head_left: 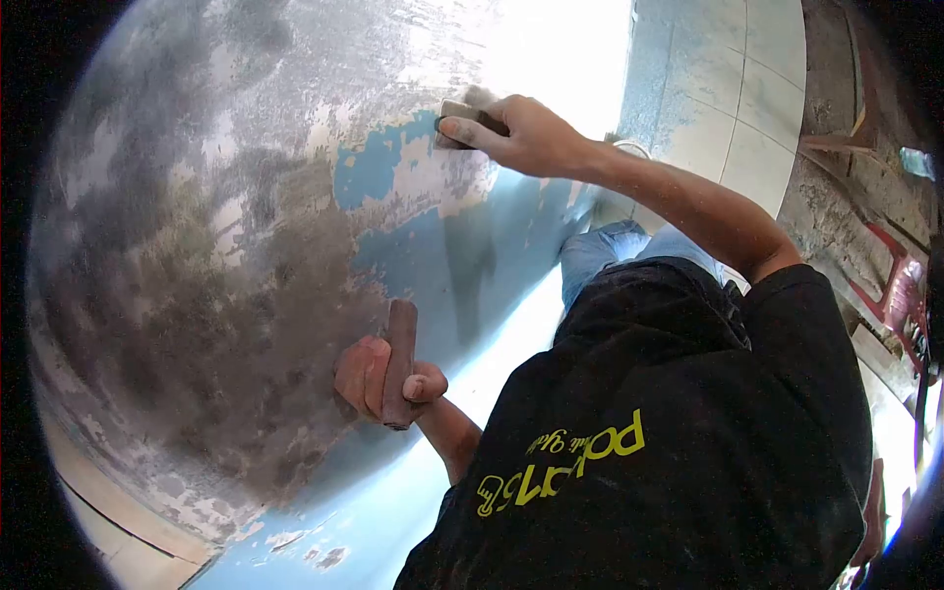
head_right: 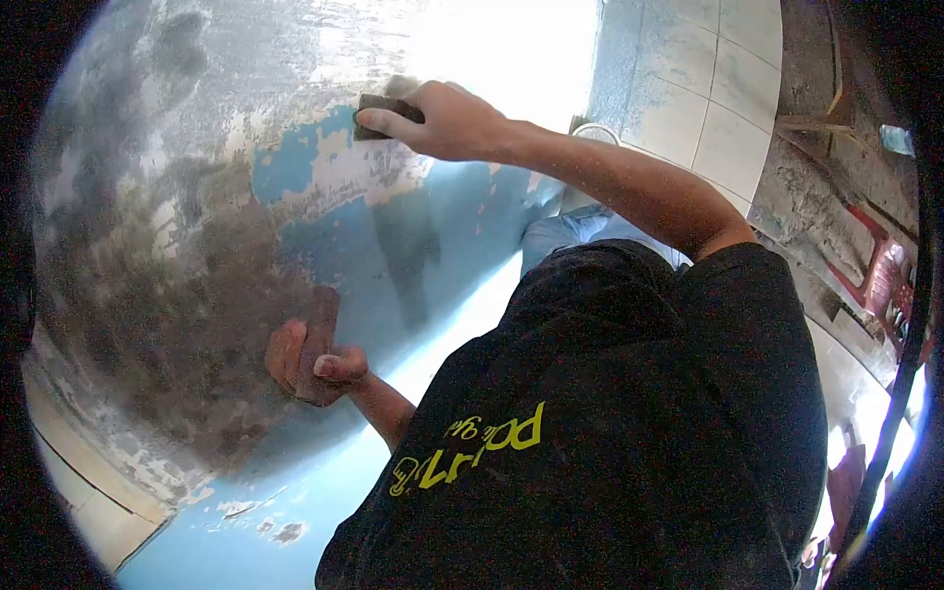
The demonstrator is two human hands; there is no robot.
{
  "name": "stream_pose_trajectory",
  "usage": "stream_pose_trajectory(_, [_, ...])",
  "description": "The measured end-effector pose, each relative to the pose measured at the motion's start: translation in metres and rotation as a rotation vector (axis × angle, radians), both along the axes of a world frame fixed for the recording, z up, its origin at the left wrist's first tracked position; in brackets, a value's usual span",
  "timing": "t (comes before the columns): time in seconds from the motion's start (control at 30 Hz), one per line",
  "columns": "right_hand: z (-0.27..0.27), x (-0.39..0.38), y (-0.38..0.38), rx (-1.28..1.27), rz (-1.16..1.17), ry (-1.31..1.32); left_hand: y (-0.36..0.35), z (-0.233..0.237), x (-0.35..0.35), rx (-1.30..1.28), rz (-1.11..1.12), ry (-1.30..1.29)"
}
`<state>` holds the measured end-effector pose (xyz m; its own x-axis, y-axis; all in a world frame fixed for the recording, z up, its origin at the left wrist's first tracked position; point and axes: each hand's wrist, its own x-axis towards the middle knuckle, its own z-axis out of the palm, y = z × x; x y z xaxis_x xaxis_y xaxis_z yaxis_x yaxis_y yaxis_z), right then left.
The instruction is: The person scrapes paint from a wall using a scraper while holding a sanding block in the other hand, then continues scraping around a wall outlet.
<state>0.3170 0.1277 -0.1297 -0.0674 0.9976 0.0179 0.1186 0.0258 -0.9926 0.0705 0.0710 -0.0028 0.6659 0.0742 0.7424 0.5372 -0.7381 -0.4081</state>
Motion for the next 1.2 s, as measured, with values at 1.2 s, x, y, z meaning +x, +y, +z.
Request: stream_pose_trajectory(1.2, [0.038, 0.034, 0.009, 0.206, -0.058, -0.499, -0.006, -0.008, 0.000, -0.018, -0.087, -0.092])
